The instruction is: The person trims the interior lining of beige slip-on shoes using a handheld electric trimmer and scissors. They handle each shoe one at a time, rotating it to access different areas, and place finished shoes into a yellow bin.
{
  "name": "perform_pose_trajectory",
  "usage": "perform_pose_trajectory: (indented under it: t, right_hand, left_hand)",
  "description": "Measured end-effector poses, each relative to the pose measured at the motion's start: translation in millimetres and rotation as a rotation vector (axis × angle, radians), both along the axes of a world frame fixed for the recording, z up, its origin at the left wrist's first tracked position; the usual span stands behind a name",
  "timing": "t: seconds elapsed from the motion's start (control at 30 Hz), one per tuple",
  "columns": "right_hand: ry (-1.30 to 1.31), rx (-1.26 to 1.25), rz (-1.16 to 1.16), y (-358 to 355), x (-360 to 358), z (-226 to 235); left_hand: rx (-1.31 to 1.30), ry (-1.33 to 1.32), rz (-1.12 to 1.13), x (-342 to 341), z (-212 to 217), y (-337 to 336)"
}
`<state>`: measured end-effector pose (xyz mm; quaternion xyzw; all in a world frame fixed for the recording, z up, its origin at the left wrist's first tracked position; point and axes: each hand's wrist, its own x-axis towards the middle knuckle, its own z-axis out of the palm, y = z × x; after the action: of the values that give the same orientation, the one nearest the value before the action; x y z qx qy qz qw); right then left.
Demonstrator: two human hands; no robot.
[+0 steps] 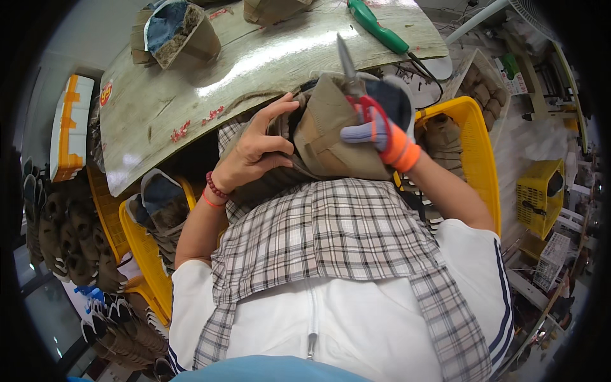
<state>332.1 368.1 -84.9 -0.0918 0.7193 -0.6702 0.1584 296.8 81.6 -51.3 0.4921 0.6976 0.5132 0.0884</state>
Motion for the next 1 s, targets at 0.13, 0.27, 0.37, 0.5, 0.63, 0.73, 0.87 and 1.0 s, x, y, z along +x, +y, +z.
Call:
perform_pose_trajectory:
  t: [0.13,0.27,0.37,0.5,0.63,0.73,0.87,1.0]
  right_hand:
    - [-0.224,-0.186,0.058,-41.8,-15.3,4.8]
    - [0.033,0.019,0.097,-74.9,-17.9,-0.8]
    - [0.44,0.203,-0.123,-82.2,-6.3,-55.4]
    - [0.152,0.066,-0.074,-72.9,1.8,-14.5]
    - [0.01,0.044,-0.044,-33.5,15.3,-49.1]
    - [0.245,0.121,-0.141,-24.9,13.5,-71.1]
    - [0.017,0.032,-0.106,-27.5,16.2,-31.2]
    - [-0.152,-0.037,-0.08,-18.1,12.6,-1.0]
  left_hand:
    - [0.037,-0.079,-0.038,-2.6,-12.8,3.0]
    - [0.011,0.006,0.083,-1.7,-28.2,2.8]
    - [-0.047,0.183,0.182,-7.5,-31.6,13.6]
    - [0.129,-0.172,0.719,-60.0,-23.8,-22.2]
    - [0.082,-0.442,1.157,-131.9,-45.2,-84.9]
    - [-0.147,-0.252,1.205,-166.2,-68.6,-94.7]
    - [-0.143,-0.118,1.414,-169.1,-67.3,-101.8]
    - [-0.153,-0.07,1.366,-109.6,-51.3,-130.3]
